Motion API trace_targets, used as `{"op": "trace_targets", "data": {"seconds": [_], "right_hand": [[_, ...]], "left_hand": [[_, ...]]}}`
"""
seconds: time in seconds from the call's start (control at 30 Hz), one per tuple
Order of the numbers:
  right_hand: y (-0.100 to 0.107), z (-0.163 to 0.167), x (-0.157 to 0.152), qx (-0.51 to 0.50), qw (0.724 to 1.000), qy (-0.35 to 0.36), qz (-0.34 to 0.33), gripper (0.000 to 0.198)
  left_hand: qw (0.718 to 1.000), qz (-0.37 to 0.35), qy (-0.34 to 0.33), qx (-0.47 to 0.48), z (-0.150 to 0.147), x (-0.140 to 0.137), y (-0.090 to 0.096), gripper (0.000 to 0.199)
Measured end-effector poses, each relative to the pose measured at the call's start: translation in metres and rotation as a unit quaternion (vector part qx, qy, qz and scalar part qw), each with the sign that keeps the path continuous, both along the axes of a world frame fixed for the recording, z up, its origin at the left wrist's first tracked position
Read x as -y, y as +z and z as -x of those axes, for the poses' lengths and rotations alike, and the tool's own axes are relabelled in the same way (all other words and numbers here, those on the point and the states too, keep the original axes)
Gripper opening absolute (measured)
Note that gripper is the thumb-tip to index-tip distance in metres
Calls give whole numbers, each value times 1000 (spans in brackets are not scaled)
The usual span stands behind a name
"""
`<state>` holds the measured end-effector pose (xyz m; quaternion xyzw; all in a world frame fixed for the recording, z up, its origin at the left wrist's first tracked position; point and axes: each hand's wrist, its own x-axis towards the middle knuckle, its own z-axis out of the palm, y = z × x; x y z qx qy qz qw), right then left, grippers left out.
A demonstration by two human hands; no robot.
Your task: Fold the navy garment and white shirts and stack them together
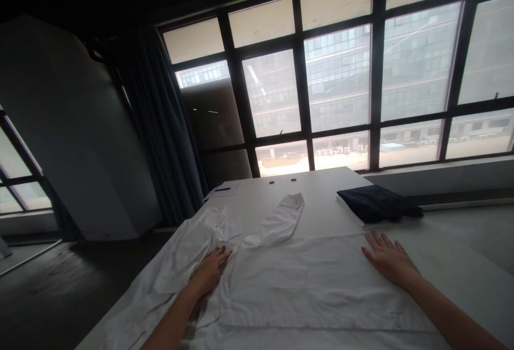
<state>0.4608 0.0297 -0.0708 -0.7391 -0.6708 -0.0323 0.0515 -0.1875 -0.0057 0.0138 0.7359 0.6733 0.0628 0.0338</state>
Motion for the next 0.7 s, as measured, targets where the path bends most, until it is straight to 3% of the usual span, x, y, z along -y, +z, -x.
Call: {"op": "trace_targets", "data": {"seconds": [0.1,0.23,0.4,0.53,0.7], "right_hand": [[0,0,0,-3,1000,1,-3,75],[3,2,1,-2,1000,2,8,74],[8,3,3,-9,1000,0,11,73],[12,4,4,-13,1000,-4,14,71],[12,5,6,-17,1000,0,5,70]], "left_hand": [[1000,-9,10,3,-13,-6,13,53],[998,-36,38,23,-53,-36,26,36],[997,-37,60,44,-112,-75,16,49],[994,-18,95,42,-134,-84,3,68],[993,-29,108,38,-131,-86,15,22]]}}
